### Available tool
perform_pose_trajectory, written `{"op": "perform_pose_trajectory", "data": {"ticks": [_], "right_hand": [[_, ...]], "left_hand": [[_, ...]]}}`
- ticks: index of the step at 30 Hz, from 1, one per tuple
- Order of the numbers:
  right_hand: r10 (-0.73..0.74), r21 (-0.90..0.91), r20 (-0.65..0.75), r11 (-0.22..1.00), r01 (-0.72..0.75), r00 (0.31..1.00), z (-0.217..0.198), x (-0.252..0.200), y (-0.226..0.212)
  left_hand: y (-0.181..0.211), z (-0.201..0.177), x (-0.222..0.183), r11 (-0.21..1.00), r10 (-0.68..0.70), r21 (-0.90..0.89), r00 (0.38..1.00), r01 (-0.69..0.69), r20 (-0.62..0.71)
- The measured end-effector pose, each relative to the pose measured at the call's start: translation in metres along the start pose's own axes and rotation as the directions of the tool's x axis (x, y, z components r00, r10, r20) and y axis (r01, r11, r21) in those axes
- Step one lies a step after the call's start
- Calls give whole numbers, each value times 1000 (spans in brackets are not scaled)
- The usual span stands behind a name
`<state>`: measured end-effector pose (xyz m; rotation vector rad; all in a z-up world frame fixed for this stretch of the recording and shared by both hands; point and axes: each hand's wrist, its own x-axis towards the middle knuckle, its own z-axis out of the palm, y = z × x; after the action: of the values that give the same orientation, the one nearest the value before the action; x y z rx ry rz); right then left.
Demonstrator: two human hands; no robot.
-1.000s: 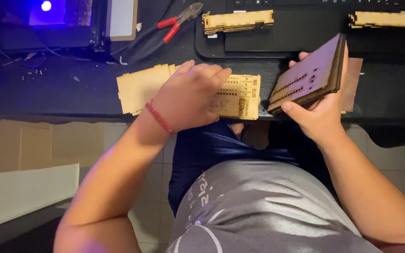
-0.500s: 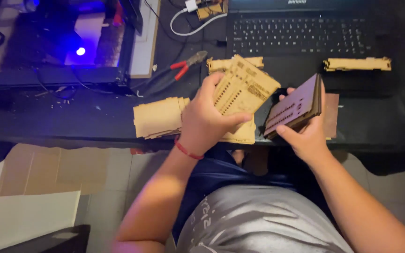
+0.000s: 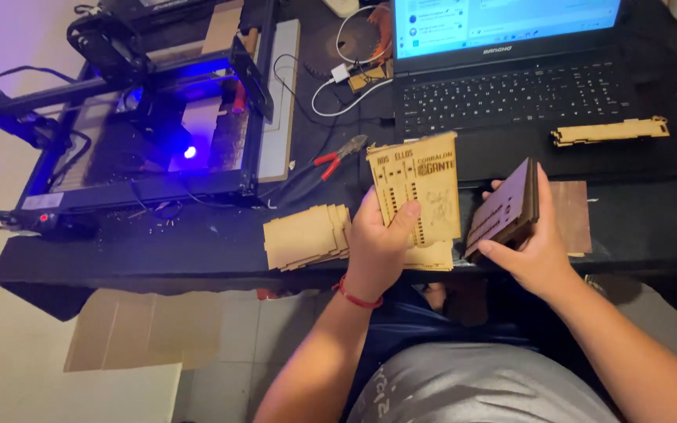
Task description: Inspecting, sorting, and stacking laser-cut wooden components for box assembly.
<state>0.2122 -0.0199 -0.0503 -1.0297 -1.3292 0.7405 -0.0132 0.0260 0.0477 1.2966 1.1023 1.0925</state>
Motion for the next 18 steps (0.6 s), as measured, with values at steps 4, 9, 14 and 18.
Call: {"op": "perform_pose_trajectory", "data": {"ticks": [4,9,14,18], "right_hand": [[1,-19,1,1000,-1,1000,1,-1,0],[11,-18,2,1000,-11,1000,1,1,2],[0,-30,4,1000,0,1000,1,1,0],[13,-50,15,999,-12,1000,-3,7,-26]], "left_hand": [[1,-4,-5,995,94,-34,995,-93,20],[-1,-3,-9,989,132,-67,991,-130,34],[-4,-4,-11,970,233,-84,971,-227,58],[-3,-12,-15,955,290,-78,954,-284,74]]}}
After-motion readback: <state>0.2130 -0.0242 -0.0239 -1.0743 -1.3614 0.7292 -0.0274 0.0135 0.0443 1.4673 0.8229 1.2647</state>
